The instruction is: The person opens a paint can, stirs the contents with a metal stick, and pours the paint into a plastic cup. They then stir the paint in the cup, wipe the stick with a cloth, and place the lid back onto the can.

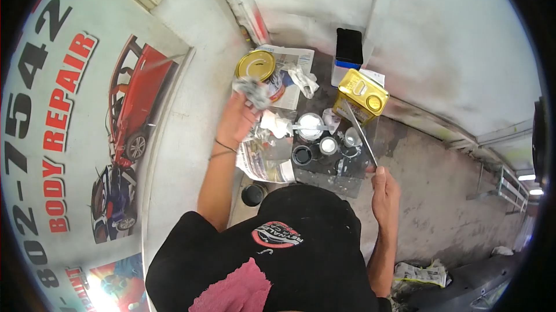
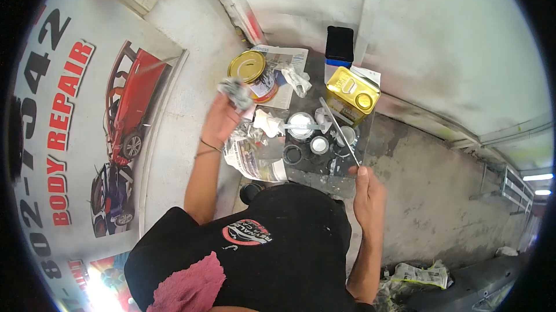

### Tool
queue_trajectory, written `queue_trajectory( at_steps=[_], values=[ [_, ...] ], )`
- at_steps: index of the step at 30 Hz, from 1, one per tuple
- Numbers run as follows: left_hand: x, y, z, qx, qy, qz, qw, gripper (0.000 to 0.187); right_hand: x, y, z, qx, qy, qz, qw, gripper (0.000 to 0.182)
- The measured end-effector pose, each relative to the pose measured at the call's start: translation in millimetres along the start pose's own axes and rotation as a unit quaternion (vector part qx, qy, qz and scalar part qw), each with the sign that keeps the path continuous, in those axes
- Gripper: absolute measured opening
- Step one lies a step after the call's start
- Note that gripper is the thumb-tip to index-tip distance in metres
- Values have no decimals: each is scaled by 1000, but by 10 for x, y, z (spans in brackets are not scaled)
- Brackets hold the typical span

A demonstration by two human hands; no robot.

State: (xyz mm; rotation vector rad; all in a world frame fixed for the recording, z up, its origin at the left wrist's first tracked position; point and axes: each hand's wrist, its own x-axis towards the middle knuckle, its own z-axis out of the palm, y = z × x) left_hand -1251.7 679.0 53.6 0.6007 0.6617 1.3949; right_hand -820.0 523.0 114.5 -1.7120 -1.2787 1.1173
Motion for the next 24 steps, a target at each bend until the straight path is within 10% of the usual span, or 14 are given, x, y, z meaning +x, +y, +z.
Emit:
queue_trajectory(
  at_steps=[8, 15, 24],
  values=[
    [-397, -1430, 660, -140, -45, -154, 977, 44, 176, -209, 575, 10, 8, -63, 998, 21],
    [-354, -1363, 1094, -119, 40, -149, 981, 30, 355, -205, 966, 174, -81, -19, 981, 21],
    [-366, -1418, 1045, -239, 74, -165, 954, 29, 474, 302, 1282, 52, -76, -14, 996, 26]
  ],
)
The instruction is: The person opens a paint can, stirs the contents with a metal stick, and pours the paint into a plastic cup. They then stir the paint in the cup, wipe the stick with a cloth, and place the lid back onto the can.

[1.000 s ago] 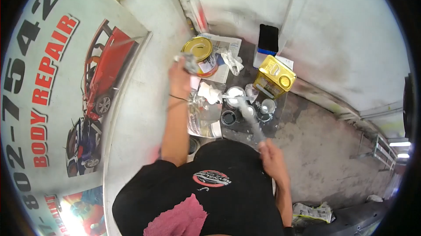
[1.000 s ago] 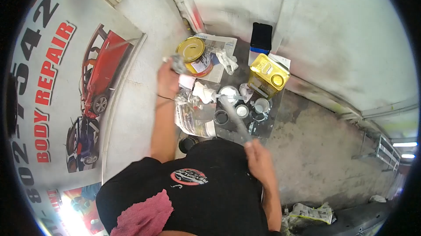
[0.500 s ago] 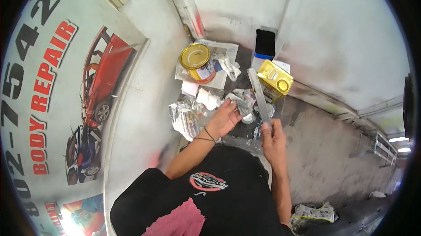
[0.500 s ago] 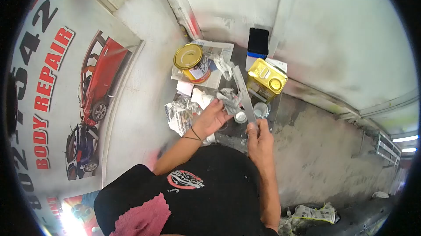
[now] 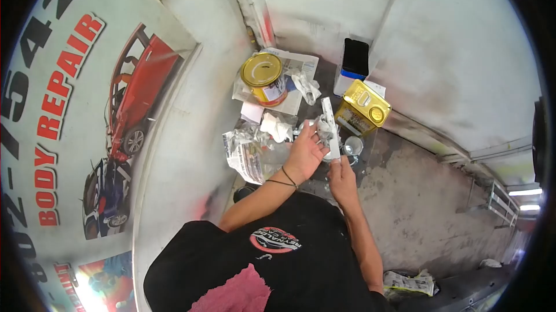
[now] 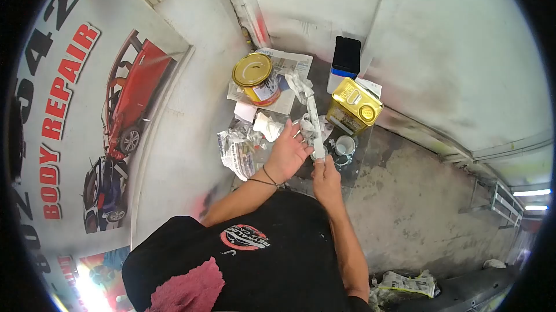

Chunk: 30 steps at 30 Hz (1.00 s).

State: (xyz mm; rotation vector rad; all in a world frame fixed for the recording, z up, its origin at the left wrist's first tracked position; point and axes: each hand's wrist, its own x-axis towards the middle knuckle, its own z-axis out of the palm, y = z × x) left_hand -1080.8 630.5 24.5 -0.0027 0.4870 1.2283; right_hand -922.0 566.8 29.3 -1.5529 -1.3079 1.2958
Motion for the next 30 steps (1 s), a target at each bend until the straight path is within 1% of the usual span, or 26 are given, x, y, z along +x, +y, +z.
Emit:
queue_trajectory(
  at_steps=[2, 4, 5, 7, 8, 10, 11, 13, 14, 16, 17, 18, 19, 20, 21, 22, 23, 24, 25, 26, 28, 29, 30],
  values=[
    [-52, -52, 8, 1, 20, 13, 1000, 30, -15, 17, 29, -19, -3, -5, 1000, 27],
    [-28, -158, -52, 65, 40, 100, 992, 37, -20, -38, 69, -8, -16, 6, 1000, 25],
    [-26, -153, -101, 63, 43, 101, 992, 37, -24, -27, 79, -9, -20, 7, 1000, 25],
    [14, -99, -128, 76, 22, 38, 996, 36, -4, -27, 81, -25, -17, -4, 1000, 24],
    [20, -85, -140, 75, 22, 39, 996, 36, 2, -28, 83, -27, -18, -5, 999, 24],
    [-37, -32, -56, 165, 50, -31, 985, 35, -8, -42, 96, -37, -8, -25, 999, 24],
    [-23, -25, -66, 163, 53, -31, 985, 35, -5, -39, 93, -38, -11, -24, 999, 24],
    [55, -9, -99, 267, 78, -18, 960, 33, 7, -40, 73, -76, -32, -7, 997, 29],
    [105, 16, -149, 268, 79, -21, 960, 33, -10, -37, 60, -75, -31, -5, 997, 29],
    [239, 128, -222, 247, 111, 55, 961, 28, -49, -88, 11, -99, -59, 3, 993, 28],
    [304, 267, -239, 269, 144, 85, 949, 25, -102, -80, -7, -98, -58, 8, 993, 28],
    [432, 373, -413, 228, 117, 145, 956, 23, -164, -64, -29, -98, -76, 6, 992, 28],
    [484, 580, -451, 263, 136, 163, 941, 24, -210, -57, -52, -98, -94, 3, 991, 28],
    [291, 781, -121, 349, 222, 175, 894, 29, -250, -55, -90, -99, -99, 5, 990, 28],
    [496, 949, -408, 276, 165, 322, 890, 41, -298, -55, -143, -89, -81, 16, 993, 27],
    [595, 1090, -724, 277, 170, 323, 889, 41, -322, -68, -193, -78, -62, 28, 995, 27],
    [589, 1233, -895, 447, 225, 327, 802, 47, -309, -128, -242, -36, -69, 63, 995, 27],
    [489, 1310, -840, 601, 270, 316, 683, 54, -277, -193, -248, -34, -72, 66, 995, 27],
    [361, 1298, -798, 680, 244, 268, 637, 57, -224, -258, -241, 8, -76, 59, 995, 27],
    [278, 1216, -796, 683, 246, 262, 636, 57, -185, -328, -236, 50, -79, 54, 994, 28],
    [168, 1001, -692, 665, 136, 227, 698, 64, -60, -475, -112, 69, -91, 73, 991, 28],
    [74, 900, -582, 667, 126, 189, 709, 62, -4, -496, -59, 85, -114, 77, 987, 27],
    [38, 786, -585, 665, 128, 188, 711, 62, 45, -505, -31, 100, -137, 79, 982, 26]
  ],
)
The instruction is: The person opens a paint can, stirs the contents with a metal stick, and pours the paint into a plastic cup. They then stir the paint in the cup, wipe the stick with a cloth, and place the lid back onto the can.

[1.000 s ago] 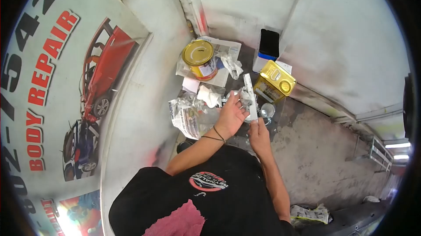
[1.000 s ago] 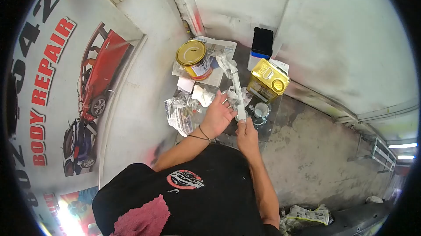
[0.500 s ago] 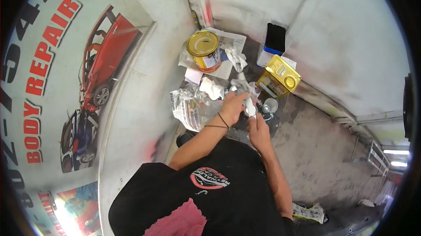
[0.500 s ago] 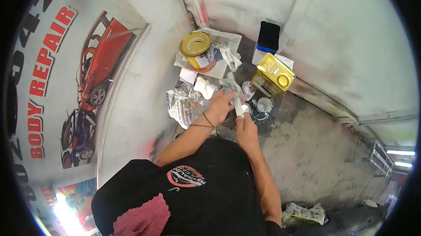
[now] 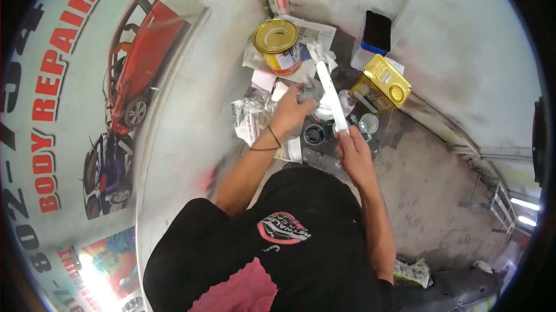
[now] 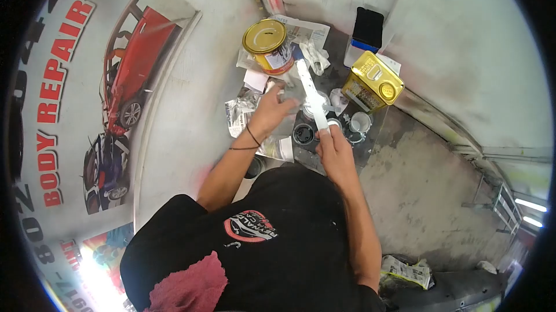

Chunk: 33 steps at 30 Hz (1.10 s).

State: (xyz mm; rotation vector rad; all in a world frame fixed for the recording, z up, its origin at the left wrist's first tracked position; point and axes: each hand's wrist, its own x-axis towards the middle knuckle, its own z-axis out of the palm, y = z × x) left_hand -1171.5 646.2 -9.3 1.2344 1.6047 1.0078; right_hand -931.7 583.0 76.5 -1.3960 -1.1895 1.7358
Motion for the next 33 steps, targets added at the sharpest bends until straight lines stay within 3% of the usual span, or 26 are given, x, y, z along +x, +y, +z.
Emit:
queue_trajectory(
  at_steps=[2, 6, 8, 10, 11, 12, 14, 16, 19, 21, 24, 26, 28, 30, 32, 33],
  values=[
    [-135, -8, 131, -137, -64, -46, 987, 67, 120, 156, 51, -8, -11, 3, 1000, 26],
    [-506, 483, 33, -264, -109, -68, 956, 72, 182, 266, 176, 2, 1, 41, 999, 26],
    [-558, 470, 9, -489, -170, -94, 851, 77, 174, 270, 159, 19, 16, 58, 998, 27],
    [-578, 469, 0, -488, -180, -100, 848, 77, 124, 159, 134, 24, 2, 86, 996, 32],
    [-601, 488, 40, -434, -133, -106, 885, 73, 136, 192, 139, 24, 1, 87, 996, 32],
    [-605, 506, 75, -376, -85, -110, 916, 69, 166, 250, 154, -24, 6, 55, 998, 33],
    [-540, 449, 142, -377, -80, -117, 916, 63, 229, 353, 189, -68, 14, 21, 997, 34],
    [-471, 426, 218, -377, -83, -127, 914, 56, 217, 391, 223, -128, 29, -85, 988, 33],
    [-350, 391, 274, -368, -77, -165, 912, 44, 161, 281, 148, -174, 32, -69, 982, 35],
    [-196, 409, 293, -389, 25, -197, 899, 44, 83, 298, 112, -183, 30, -74, 980, 35],
    [136, 367, -18, -357, 12, -194, 914, 36, -112, 275, 19, -200, 18, -49, 978, 34],
    [441, 164, -204, -336, 89, -134, 928, 25, -260, 216, 6, -205, 6, -26, 978, 35],
    [609, 121, -482, -391, 80, -101, 911, 24, -430, 190, -7, -183, -19, -10, 983, 40],
    [638, 131, -527, -445, 67, -67, 890, 23, -392, 181, -73, -183, 37, -9, 982, 44],
    [445, 160, -529, -427, -38, -75, 900, 30, -303, 27, -150, -151, 117, 1, 982, 45],
    [240, 337, -443, -445, -43, -54, 893, 38, -245, 0, -168, -145, 132, -24, 980, 44]
  ],
)
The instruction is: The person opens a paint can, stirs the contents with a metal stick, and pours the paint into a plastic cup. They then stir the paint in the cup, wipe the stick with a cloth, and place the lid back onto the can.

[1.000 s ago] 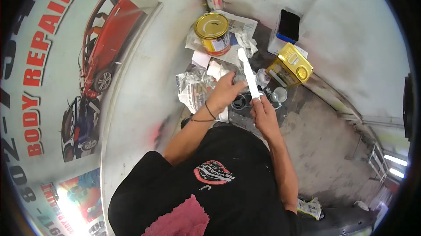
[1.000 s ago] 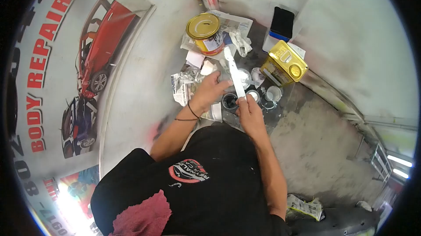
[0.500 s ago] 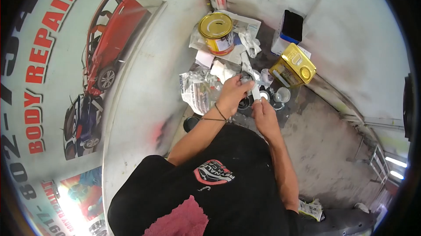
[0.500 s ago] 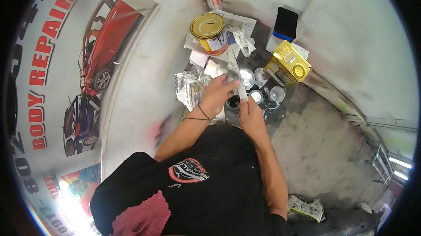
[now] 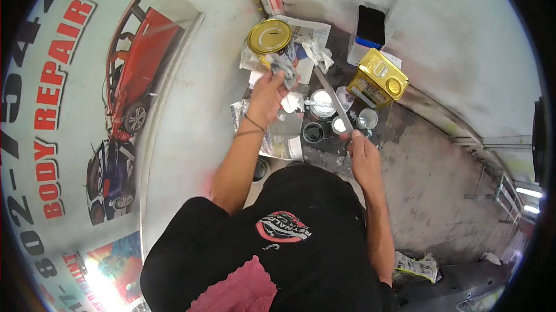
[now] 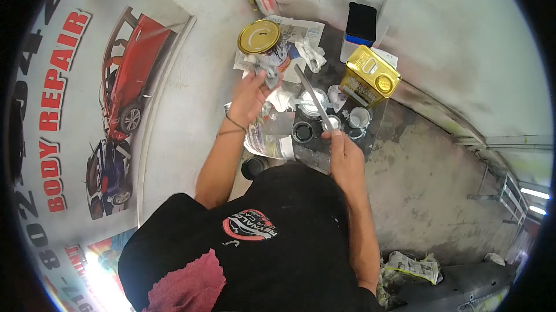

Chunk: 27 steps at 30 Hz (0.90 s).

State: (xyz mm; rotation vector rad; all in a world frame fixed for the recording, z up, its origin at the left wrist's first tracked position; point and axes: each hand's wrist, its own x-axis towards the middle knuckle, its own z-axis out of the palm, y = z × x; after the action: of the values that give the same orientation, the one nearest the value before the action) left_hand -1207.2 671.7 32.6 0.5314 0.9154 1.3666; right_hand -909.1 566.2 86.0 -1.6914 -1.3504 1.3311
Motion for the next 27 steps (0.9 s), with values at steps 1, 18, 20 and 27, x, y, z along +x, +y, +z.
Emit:
queue_trajectory(
  at_steps=[1, 18, 20, 27],
  values=[
    [-123, -85, 98, -2, -1, 0, 1000, 38, 58, -12, 1, -2, 2, 0, 1000, 44],
    [-274, -518, -417, -52, 177, 35, 982, 24, 218, -199, 693, -99, -211, -11, 972, 20],
    [-103, -372, -766, -19, 248, 79, 965, 29, 225, -164, 711, -128, -251, -37, 959, 22],
    [6, -349, -1958, 351, 285, 40, 891, 50, 519, -217, 721, -1, -155, 117, 981, 24]
  ],
)
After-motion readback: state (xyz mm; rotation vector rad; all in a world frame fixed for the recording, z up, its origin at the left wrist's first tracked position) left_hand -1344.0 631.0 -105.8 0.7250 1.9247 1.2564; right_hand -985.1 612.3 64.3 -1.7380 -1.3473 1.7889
